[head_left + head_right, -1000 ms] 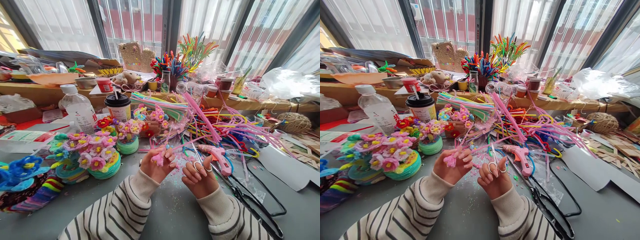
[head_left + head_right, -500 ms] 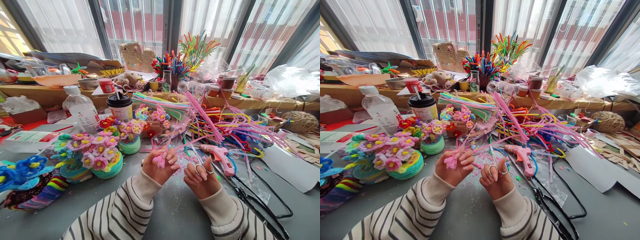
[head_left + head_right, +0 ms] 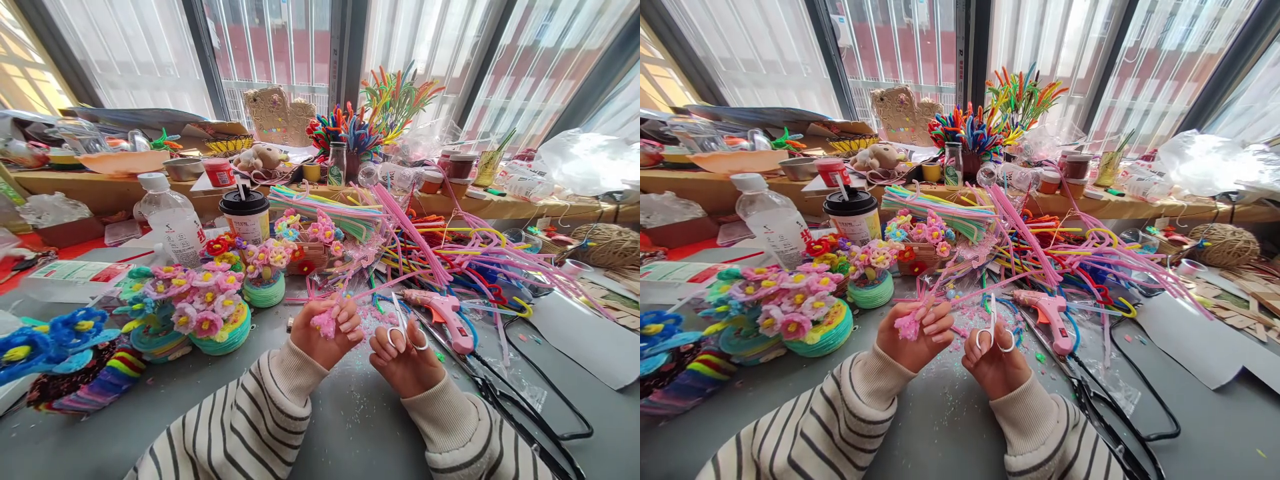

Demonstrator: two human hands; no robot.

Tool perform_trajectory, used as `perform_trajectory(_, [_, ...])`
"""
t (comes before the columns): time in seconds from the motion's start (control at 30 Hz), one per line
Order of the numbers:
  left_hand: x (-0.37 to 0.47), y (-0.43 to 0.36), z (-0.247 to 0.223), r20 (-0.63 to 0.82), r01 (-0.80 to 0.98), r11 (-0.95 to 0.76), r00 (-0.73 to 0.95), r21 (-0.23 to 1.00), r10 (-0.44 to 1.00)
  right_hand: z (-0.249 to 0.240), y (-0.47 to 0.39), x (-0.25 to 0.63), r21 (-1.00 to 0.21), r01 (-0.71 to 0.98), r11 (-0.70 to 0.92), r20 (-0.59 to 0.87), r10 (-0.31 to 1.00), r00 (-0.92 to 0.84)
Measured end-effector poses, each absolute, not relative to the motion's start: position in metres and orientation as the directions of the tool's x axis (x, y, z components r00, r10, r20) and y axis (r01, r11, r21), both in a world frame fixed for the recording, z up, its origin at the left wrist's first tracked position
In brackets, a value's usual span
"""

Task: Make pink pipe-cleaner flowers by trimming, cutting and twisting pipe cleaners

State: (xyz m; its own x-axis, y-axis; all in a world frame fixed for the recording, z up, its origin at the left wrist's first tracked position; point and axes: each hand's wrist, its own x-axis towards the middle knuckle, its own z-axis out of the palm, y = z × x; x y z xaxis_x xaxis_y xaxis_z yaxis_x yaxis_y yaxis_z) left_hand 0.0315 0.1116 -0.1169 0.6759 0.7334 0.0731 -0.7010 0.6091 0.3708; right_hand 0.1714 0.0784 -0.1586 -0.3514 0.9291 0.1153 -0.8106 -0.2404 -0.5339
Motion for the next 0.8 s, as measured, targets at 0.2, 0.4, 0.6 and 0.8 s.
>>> perform_trajectory(0.2, [0.031,0.1121,-0.1171,0.07,-0.696,0.612,0.68,0.374,0.73,-0.1592,0.0775,0.1714,-0.543,-0.801,-0.252,0.115,0.923,-0.368])
perform_trajectory(0.4, [0.0315,0.1106,-0.116,0.078,-0.682,0.613,0.691,0.398,0.718,-0.1567,0.0774,0.1711,-0.552,-0.797,-0.244,0.143,0.914,-0.379])
perform_trajectory(0.6, [0.0331,0.113,-0.1183,0.05,-0.676,0.572,0.665,0.465,0.745,-0.1532,0.0758,0.1683,-0.481,-0.837,-0.261,0.158,0.913,-0.376])
perform_trajectory(0.8, [0.0332,0.1156,-0.1259,0.013,-0.664,0.555,0.647,0.502,0.762,-0.154,0.0752,0.1683,-0.455,-0.844,-0.284,0.151,0.91,-0.387])
